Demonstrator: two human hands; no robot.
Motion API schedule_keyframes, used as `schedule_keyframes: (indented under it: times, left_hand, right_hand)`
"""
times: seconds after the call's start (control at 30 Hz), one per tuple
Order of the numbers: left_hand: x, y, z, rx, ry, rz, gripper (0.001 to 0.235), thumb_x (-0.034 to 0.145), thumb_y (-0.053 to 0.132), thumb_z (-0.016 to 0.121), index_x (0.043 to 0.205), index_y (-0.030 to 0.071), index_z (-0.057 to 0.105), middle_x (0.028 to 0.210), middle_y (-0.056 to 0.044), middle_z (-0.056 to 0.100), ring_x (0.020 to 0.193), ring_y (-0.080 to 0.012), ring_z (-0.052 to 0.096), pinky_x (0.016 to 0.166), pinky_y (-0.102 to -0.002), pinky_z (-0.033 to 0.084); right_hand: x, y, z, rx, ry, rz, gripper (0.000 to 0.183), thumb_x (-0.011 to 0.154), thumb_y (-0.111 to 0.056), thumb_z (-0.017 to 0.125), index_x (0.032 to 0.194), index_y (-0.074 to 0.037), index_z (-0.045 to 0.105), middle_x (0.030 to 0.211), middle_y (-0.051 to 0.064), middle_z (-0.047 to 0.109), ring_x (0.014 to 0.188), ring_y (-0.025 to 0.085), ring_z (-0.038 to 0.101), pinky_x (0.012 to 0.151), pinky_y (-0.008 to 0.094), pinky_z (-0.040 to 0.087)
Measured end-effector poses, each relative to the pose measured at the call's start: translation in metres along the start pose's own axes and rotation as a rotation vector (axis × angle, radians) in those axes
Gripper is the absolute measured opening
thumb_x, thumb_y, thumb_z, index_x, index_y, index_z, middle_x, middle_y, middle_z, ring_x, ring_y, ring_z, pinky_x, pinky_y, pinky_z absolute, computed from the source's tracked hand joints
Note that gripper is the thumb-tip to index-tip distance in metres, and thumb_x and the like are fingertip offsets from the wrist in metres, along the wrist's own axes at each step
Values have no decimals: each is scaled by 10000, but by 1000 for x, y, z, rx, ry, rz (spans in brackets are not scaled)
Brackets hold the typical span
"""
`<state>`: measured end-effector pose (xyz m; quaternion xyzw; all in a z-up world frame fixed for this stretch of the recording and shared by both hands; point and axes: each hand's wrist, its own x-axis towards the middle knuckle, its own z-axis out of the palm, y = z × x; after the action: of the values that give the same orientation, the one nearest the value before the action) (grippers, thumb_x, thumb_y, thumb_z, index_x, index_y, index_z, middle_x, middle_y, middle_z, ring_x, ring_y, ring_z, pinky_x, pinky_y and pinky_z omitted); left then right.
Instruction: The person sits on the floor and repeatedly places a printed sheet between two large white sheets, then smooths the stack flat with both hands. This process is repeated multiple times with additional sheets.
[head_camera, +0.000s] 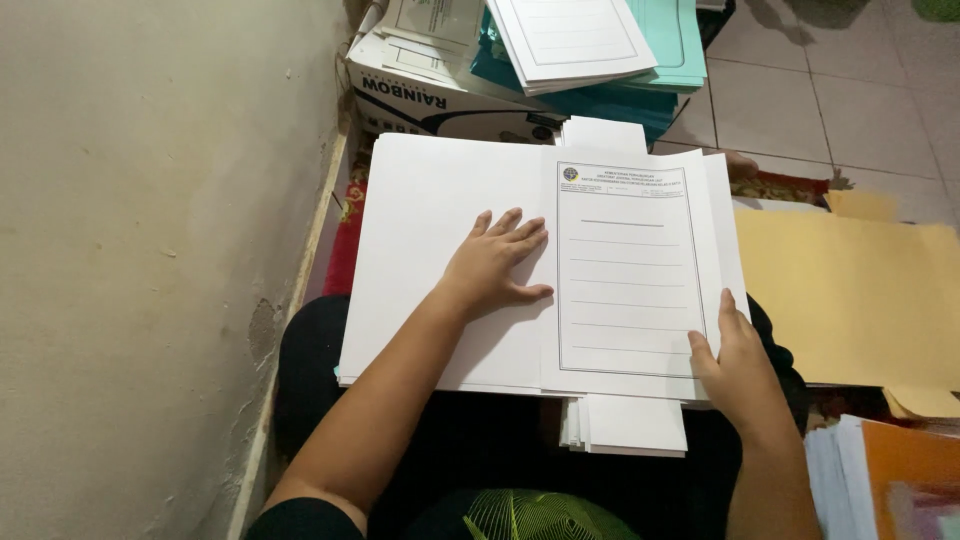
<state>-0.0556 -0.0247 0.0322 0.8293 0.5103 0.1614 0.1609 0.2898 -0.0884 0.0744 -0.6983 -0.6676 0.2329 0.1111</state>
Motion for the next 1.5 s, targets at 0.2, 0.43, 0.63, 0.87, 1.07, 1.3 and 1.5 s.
schedule_keyframes:
  times: [0.2, 0.43, 0.63, 0.87, 1.07, 1.3, 1.5]
  left_hand:
    - [0, 2, -2, 9, -5, -4, 900, 821, 662, 656, 1518, 135, 441, 1604, -27, 401, 1520, -304, 251, 1224, -549, 107]
    - [0, -1, 0, -12, 8, -7, 892, 815, 650, 658, 1510, 133, 450, 1599, -31, 407, 1521, -304, 249, 1229, -542, 96]
    - [0, -3, 4, 7, 11, 8, 887, 820, 662, 657, 1506, 135, 459, 1602, -24, 404, 1519, -306, 252, 1221, -552, 114]
    - [0, -2, 3, 10, 18, 7, 895, 817, 659, 665, 1511, 138, 449, 1598, -23, 409, 1517, -303, 253, 1226, -546, 106]
    - [0, -2, 3, -5, 21, 9, 886, 815, 652, 671, 1504, 137, 459, 1595, -23, 413, 1518, -299, 252, 1231, -539, 101]
    - [-3, 2, -3, -33, 5, -3, 884, 823, 629, 680, 1514, 129, 447, 1603, -32, 401, 1526, -290, 235, 1236, -531, 82]
    - [-3, 9, -6, 13, 63, -62, 604, 917, 491, 638, 1460, 233, 573, 1541, -9, 512, 1504, -243, 360, 1255, -504, 163]
  right_hand:
    - [4, 0, 6, -145, -20, -57, 753, 1004, -292, 416, 1601, 62, 122, 1616, 271, 278, 1492, 382, 274, 1180, 497, 282]
    - [-5, -24, -7, -37, -26, 16, 726, 997, -283, 423, 1594, 27, 151, 1671, 199, 202, 1547, 299, 202, 1241, 426, 172]
    - [-14, -41, -16, 82, -22, 113, 695, 969, -240, 444, 1612, -96, 223, 1674, 105, 270, 1530, 269, 273, 1225, 420, 224]
    - [4, 10, 13, -79, 78, -174, 658, 994, -178, 418, 1582, 55, 237, 1626, 244, 306, 1503, 343, 297, 1219, 422, 229]
    - [-8, -18, -7, 120, 31, 14, 637, 987, -189, 408, 1586, -29, 261, 1690, 98, 227, 1555, 232, 211, 1239, 381, 176]
    - [-26, -52, -34, 992, 37, 68, 556, 1043, -196, 323, 1567, -16, 367, 1514, 187, 503, 1318, 297, 519, 1069, 425, 436]
    - [19, -3, 29, 1961, -513, -212, 567, 1068, -262, 611, 1504, 56, 439, 1520, 220, 475, 1428, 345, 396, 1189, 447, 268]
